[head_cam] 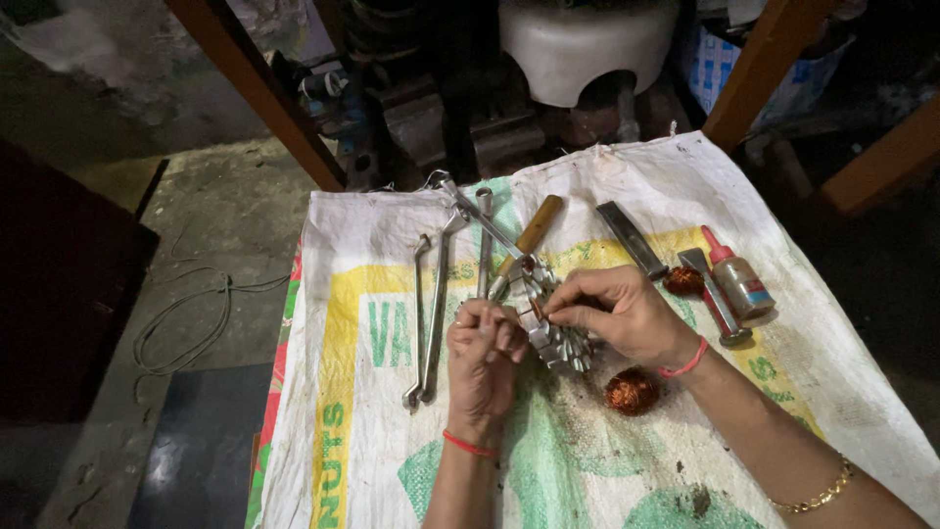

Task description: The person assembles a bicycle freewheel on a workbench, fitting ratchet pawls and springs into the sprocket body by hand, pressing components into place, and using wrenches to tighten and adjust the assembly. They pick up small parts one at a time and reposition the freewheel while working.

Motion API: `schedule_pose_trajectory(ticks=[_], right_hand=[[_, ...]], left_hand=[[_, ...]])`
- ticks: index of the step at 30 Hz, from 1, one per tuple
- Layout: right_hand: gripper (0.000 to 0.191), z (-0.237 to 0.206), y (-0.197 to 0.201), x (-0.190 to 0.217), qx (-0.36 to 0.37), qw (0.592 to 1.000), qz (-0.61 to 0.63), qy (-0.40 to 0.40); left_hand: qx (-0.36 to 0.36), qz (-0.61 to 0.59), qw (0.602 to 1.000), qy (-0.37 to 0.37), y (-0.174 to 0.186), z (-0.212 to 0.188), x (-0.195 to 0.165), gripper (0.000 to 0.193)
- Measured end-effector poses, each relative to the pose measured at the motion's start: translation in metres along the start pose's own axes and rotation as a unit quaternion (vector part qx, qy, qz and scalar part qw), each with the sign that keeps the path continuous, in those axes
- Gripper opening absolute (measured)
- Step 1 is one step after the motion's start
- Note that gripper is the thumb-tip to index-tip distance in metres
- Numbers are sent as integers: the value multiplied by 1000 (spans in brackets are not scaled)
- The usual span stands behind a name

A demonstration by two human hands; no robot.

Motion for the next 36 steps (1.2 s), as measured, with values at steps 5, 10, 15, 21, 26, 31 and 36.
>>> schedule_pose_trajectory(ticks=[5,10,15,21,26,31,36], right_hand=[[16,-1,5,-12,-35,992,108,-47],[23,-5,9,-19,-59,986,143,-61],[25,-6,22,-25,-50,994,64,-77],[32,-13,43,-34,-50,998,12,-33],[35,-16,58,-42,-100,989,0,-107],[26,-22,84,-32,-178,969,162,-59],[26,-27,87,-31,-129,981,104,-103]], left_hand=[[-13,27,999,-10,4,6,1,14],[-57,108,992,-4,2,7,7,15],[-74,158,985,-18,6,6,6,15],[-74,137,988,-2,11,4,7,11],[-147,106,983,12,9,2,7,12],[-210,261,938,-88,-11,-1,-20,14],[30,658,690,-299,-99,-14,-21,33]])
Point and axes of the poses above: each hand's wrist, its own z-axis towards the middle knuckle, its own y-axis out of the back of the hand, x = y × z, the point moved 3 cm from there along z, towards the middle knuckle, and after that the axes turned 11 degrees about x, right-handed, at the moved point
